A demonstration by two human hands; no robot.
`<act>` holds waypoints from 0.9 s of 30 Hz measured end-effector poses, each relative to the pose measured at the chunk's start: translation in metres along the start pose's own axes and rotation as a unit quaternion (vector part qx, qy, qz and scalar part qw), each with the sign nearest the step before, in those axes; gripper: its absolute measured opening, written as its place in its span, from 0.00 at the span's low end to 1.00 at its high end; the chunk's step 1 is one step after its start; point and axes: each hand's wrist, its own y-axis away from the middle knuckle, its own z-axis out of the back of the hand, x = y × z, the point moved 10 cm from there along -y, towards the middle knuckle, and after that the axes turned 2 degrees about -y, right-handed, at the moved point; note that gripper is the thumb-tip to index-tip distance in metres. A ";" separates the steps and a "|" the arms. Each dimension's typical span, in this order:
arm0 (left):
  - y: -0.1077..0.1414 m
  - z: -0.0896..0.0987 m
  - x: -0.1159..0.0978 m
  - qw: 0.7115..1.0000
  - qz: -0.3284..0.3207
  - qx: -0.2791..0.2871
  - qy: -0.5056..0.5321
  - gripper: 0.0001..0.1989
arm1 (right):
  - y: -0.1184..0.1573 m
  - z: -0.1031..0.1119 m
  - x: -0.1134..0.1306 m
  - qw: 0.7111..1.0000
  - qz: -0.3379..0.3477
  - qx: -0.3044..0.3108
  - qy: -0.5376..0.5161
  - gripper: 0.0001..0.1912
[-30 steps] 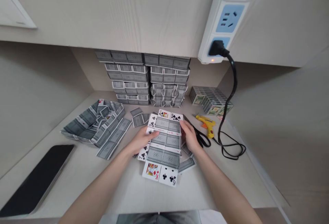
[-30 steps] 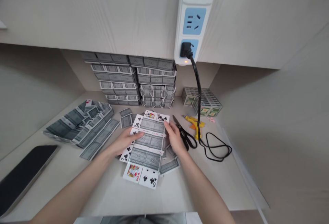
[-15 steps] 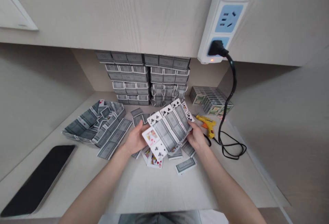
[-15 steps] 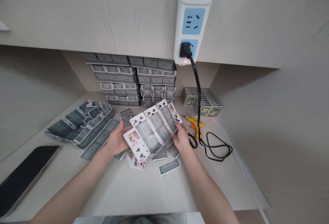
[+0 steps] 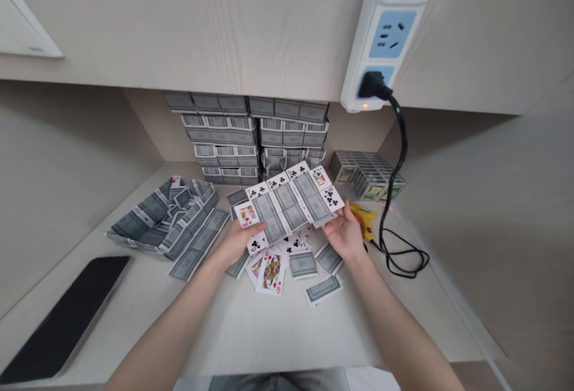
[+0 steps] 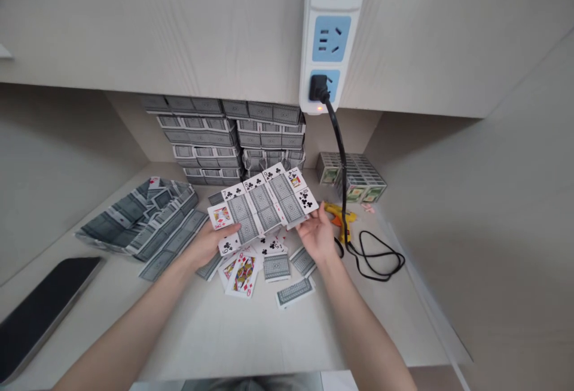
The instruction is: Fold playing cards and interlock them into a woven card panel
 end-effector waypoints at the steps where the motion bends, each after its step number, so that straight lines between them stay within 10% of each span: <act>1: -0.001 0.003 -0.003 1.000 -0.007 -0.006 -0.012 0.28 | -0.001 0.002 -0.001 1.000 -0.007 -0.003 0.008 0.07; 13: -0.004 0.013 -0.010 0.996 -0.042 -0.001 -0.084 0.28 | 0.019 -0.025 -0.025 0.974 -0.160 0.067 0.144 0.15; 27: -0.006 0.018 -0.015 0.988 -0.065 -0.031 -0.136 0.26 | 0.007 -0.005 -0.022 0.971 -0.078 0.036 0.222 0.12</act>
